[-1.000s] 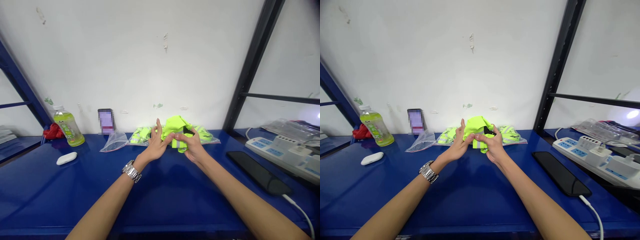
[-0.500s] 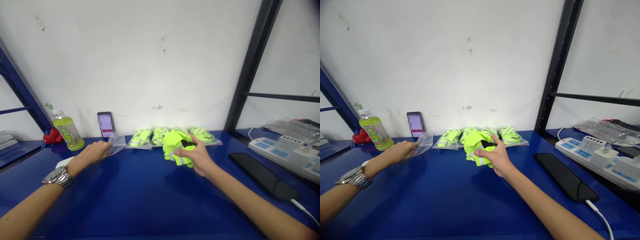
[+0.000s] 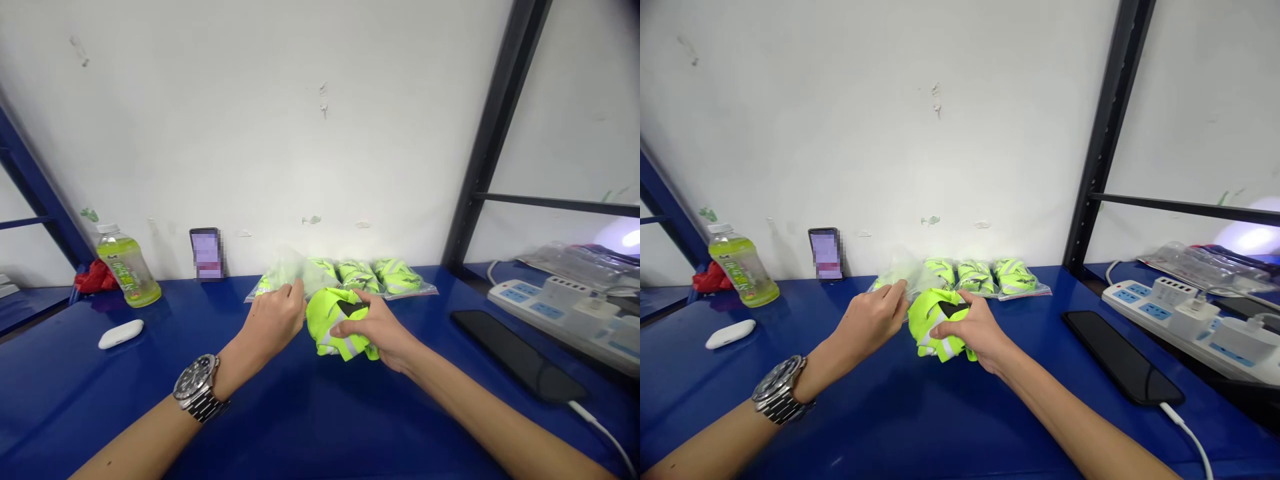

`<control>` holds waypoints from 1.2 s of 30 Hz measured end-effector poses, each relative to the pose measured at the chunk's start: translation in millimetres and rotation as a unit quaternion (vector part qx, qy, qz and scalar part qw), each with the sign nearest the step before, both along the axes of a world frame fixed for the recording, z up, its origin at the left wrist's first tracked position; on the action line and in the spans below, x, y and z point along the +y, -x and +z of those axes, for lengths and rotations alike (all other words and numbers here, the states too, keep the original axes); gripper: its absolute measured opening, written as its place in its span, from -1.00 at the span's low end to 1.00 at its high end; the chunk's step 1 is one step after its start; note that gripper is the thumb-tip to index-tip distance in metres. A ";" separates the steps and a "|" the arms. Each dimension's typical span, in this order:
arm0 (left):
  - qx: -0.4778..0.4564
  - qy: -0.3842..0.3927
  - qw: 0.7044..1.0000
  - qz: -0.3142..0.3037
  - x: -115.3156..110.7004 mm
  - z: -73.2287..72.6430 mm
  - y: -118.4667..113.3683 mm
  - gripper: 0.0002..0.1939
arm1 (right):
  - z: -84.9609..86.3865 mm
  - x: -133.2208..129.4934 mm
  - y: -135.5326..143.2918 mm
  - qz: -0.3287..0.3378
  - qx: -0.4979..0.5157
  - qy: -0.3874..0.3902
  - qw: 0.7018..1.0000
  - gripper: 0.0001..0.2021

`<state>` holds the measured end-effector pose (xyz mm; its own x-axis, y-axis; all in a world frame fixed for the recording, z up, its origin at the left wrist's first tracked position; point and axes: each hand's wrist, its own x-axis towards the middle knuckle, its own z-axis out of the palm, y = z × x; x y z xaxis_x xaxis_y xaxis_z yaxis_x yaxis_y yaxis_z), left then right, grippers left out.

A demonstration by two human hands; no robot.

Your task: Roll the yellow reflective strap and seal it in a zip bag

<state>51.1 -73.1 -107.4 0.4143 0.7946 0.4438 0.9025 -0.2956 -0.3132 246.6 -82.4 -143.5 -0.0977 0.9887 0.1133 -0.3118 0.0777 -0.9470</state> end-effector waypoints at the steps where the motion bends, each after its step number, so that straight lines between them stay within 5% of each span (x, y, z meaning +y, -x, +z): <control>1: -0.017 -0.002 1.000 -0.019 0.5 -2.0 -3.2 -0.75 | 0.4 1.1 -1.9 -0.010 -0.018 0.028 0.999 -0.01; 4: -0.043 0.017 0.995 -0.091 -0.5 -4.9 -8.0 -0.73 | 4.3 3.2 -6.1 -0.048 -0.074 0.100 0.991 0.03; 11: 0.039 0.076 0.978 -0.188 -22.8 0.6 -4.9 -0.77 | 2.9 8.7 -8.2 -0.082 -0.095 0.109 0.986 -0.02; 17: 0.163 -0.013 0.958 -0.235 -10.8 10.2 13.9 -0.49 | 0.9 7.2 -10.4 -0.052 -0.130 0.110 0.984 -0.06; 24: 0.079 -0.003 0.961 -0.267 11.9 -1.9 21.9 -0.18 | 14.6 -5.6 -3.8 0.027 -0.166 0.082 0.982 -0.05; 26: 0.064 0.029 0.962 -0.262 9.8 -2.9 18.0 -0.23 | 14.8 -6.0 -3.3 0.054 -0.159 0.078 0.983 -0.06; 31: 0.044 0.068 0.954 -0.288 6.3 -1.4 8.0 -0.36 | 12.6 -3.4 -4.2 0.004 -0.177 0.077 0.981 -0.10; 36: 0.006 0.118 0.946 -0.302 10.1 -6.7 3.6 -0.40 | 15.4 -3.2 -3.1 0.053 -0.167 0.069 0.982 -0.39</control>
